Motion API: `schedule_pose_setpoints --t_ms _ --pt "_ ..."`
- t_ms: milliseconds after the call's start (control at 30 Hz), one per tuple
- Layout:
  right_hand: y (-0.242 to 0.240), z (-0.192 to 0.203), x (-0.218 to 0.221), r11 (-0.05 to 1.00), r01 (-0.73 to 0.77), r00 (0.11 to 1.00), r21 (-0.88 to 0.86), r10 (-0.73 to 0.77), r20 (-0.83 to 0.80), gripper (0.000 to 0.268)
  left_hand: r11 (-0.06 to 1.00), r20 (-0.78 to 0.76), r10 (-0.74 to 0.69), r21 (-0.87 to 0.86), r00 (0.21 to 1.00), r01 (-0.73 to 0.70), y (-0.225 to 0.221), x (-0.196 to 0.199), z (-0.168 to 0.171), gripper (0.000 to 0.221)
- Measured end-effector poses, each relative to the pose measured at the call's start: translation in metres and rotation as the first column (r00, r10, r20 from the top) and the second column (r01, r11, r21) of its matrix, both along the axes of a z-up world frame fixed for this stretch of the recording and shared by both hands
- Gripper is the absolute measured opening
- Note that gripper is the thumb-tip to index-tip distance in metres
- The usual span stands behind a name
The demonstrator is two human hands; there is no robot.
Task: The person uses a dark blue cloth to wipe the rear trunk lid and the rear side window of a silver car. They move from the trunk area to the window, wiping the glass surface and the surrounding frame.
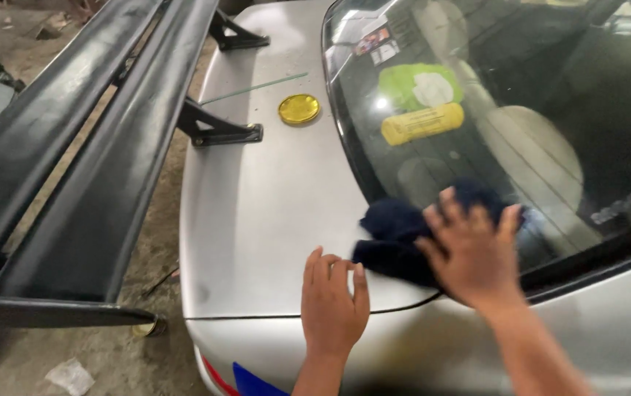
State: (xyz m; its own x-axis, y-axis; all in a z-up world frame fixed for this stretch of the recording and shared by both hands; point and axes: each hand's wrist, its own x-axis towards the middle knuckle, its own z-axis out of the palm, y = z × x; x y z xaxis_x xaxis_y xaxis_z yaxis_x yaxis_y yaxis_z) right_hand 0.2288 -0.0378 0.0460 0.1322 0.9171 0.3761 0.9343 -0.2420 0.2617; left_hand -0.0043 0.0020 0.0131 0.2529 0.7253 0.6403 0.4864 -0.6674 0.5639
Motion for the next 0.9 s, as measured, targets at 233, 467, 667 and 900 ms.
schedule_pose_setpoints --t_ms 233,467,667,900 --pt "0.074 0.047 0.039 0.981 0.185 0.963 -0.050 -0.192 -0.191 0.051 0.997 -0.028 0.020 -0.072 0.999 -0.022 0.000 0.000 -0.003 0.031" --pt "0.117 -0.012 -0.042 0.949 -0.018 0.999 -0.315 0.003 -0.046 0.055 0.997 0.036 0.066 -0.034 0.997 -0.065 0.000 0.001 -0.008 0.040" --pt "0.021 -0.051 -0.105 0.923 -0.384 0.914 -0.030 0.376 -0.154 0.060 0.999 0.044 0.043 -0.018 0.998 -0.042 -0.004 -0.007 -0.007 0.040" --pt "-0.083 -0.049 -0.070 0.924 -0.280 0.926 0.261 0.332 -0.183 0.072 0.994 -0.331 -0.003 0.106 0.944 0.040 -0.023 0.000 -0.016 0.061"
